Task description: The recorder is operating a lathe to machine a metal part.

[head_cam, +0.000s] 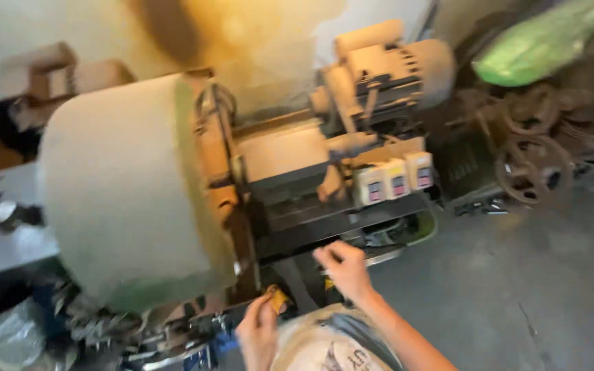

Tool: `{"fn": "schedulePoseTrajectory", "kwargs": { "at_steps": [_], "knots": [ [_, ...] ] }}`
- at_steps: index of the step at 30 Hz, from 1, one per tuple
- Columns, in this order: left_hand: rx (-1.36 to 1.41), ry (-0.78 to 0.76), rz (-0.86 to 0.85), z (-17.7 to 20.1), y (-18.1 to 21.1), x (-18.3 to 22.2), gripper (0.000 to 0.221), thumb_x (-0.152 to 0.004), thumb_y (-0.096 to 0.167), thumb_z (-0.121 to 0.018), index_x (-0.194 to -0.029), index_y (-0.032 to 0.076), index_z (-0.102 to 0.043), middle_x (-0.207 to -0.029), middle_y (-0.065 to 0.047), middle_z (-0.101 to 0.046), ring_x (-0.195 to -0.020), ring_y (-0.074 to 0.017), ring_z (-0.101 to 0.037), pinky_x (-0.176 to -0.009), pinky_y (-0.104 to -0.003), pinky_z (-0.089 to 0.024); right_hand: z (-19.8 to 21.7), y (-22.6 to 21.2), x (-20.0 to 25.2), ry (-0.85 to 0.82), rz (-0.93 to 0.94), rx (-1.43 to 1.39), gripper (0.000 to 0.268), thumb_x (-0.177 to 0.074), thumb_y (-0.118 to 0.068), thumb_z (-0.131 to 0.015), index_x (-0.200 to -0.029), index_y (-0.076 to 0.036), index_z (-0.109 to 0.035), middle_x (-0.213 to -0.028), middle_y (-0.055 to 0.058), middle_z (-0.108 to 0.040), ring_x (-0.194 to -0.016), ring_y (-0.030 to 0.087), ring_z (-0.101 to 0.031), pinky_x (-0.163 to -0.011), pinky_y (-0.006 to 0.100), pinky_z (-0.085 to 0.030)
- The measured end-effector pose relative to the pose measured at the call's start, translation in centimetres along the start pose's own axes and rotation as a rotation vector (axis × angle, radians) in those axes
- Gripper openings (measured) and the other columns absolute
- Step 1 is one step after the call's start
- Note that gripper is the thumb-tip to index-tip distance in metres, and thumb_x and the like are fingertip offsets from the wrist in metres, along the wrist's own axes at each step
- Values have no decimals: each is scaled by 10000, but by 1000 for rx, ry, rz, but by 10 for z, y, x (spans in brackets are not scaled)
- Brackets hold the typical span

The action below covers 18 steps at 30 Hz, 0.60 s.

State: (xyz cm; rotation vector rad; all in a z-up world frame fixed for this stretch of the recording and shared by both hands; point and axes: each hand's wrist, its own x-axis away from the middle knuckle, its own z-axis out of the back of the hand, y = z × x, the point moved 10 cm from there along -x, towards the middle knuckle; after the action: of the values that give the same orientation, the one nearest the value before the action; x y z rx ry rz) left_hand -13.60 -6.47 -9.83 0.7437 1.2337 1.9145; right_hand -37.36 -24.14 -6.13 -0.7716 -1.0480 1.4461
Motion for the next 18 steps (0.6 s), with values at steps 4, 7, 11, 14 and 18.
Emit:
{"fn": "schedulePoseTrajectory", "kwargs": {
  "at_steps": [4,7,11,14,18],
  "knots": [
    [77,-257,-425,-142,185,-56,315,-965,132,-693,-1250,3,-656,-1153,-183,-736,-1033,-270,-719,-895,-343,-547,154,-11,-41,441,183,43,243,-854,-108,-778,-1072,-35,-700,-1058,86,-699,-856,166,-658,-740,293,-538],
    [37,-369,-482,-236,222,-100,589,-930,97,-682,-1473,12,-471,-1143,-230,-588,-1010,-373,-626,-862,-404,-533,221,13,-75,644,213,252,631,-808,-182,-851,-1339,18,-575,-1300,203,-583,-1147,328,-592,-912,406,-517],
    [-131,-317,-478,-311,178,-140,633,-885,204,-774,-1454,60,-538,-1025,-271,-621,-960,-418,-599,-860,-473,-486,230,61,-131,450,30,287,923,-712,-286,-915,-1456,28,-468,-1323,243,-542,-1239,386,-548,-1045,466,-467],
    [-198,-240,-401,-318,165,-146,571,-851,233,-792,-1380,97,-629,-896,-232,-631,-877,-384,-599,-803,-471,-483,224,79,-150,340,-33,278,1012,-667,-323,-944,-1463,31,-429,-1328,251,-522,-1247,400,-527,-1048,475,-452],
    [-210,-193,-354,-311,167,-145,527,-836,220,-811,-1328,95,-670,-829,-205,-604,-829,-362,-589,-762,-460,-475,222,74,-153,366,-47,278,1022,-617,-327,-971,-1411,35,-438,-1323,253,-517,-1242,417,-517,-1034,490,-450]
  ]
}}
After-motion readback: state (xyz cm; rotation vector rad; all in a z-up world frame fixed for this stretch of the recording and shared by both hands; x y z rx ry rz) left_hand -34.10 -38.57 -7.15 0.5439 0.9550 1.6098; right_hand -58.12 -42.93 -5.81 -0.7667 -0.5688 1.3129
